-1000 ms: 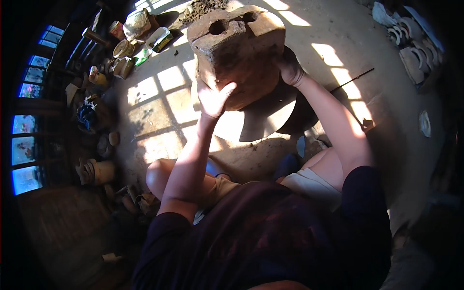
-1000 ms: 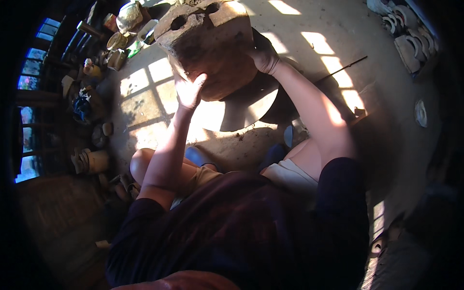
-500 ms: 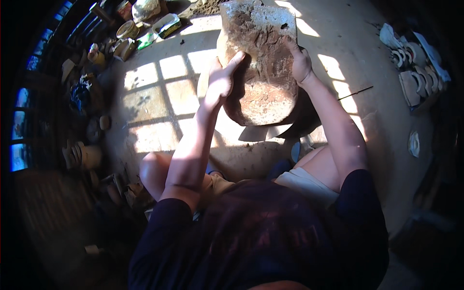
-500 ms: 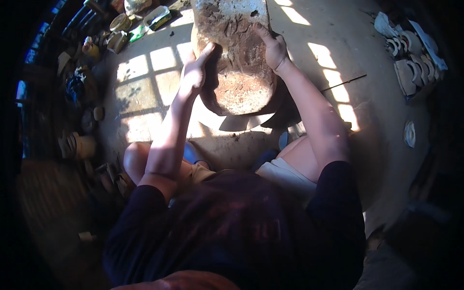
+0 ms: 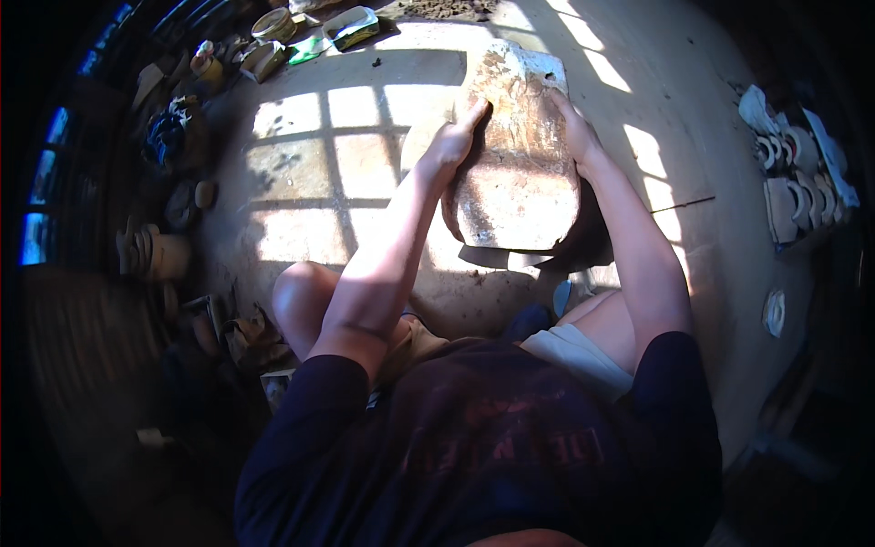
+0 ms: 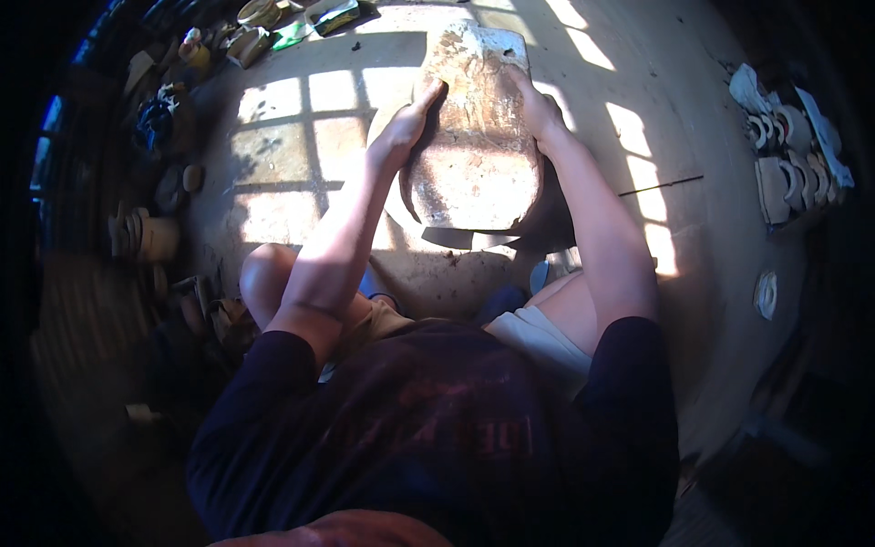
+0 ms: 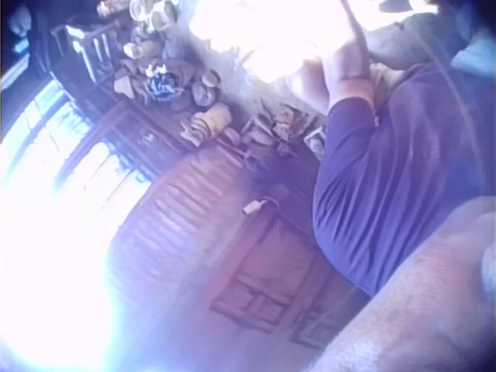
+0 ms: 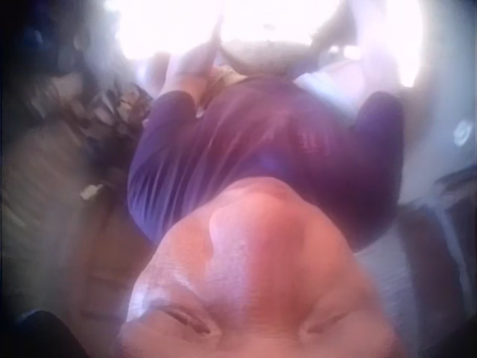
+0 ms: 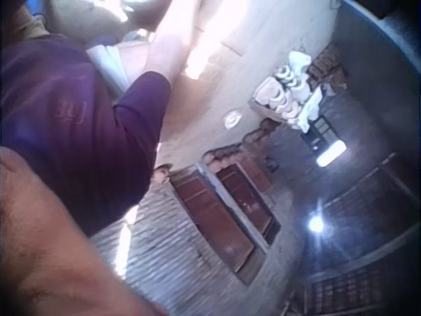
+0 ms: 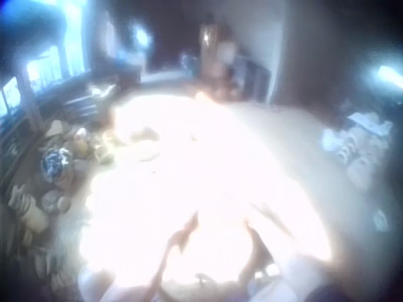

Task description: The person presses clay into two mold sections, joins the mold halves together, and smooths the interior clay along the seams by hand.

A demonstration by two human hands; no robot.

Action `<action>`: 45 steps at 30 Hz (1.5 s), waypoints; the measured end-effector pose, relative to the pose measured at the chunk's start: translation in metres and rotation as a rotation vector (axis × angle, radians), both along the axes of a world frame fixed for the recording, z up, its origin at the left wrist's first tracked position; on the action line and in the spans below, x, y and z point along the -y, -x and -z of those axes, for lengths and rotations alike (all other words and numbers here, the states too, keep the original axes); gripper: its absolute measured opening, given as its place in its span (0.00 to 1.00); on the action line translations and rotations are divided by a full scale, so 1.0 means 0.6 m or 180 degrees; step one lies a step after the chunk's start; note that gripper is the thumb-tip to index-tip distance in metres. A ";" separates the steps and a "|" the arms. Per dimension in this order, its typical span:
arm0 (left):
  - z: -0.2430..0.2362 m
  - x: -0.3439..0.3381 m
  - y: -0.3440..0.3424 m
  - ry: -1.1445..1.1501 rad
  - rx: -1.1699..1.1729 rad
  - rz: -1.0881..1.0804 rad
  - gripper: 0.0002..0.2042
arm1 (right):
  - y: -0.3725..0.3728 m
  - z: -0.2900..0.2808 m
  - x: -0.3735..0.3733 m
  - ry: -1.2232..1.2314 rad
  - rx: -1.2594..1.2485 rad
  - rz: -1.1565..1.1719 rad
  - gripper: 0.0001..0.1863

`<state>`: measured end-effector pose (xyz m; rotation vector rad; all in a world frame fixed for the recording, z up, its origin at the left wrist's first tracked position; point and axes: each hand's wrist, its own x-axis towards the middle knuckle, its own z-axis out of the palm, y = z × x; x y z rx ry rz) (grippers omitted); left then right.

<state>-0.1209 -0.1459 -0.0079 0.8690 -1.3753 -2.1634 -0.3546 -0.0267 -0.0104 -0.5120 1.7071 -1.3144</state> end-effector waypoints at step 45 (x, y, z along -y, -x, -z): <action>0.041 -0.027 -0.128 0.1176 0.1211 0.0181 0.40 | -0.197 -0.082 0.280 0.1403 0.0560 -0.1246 0.36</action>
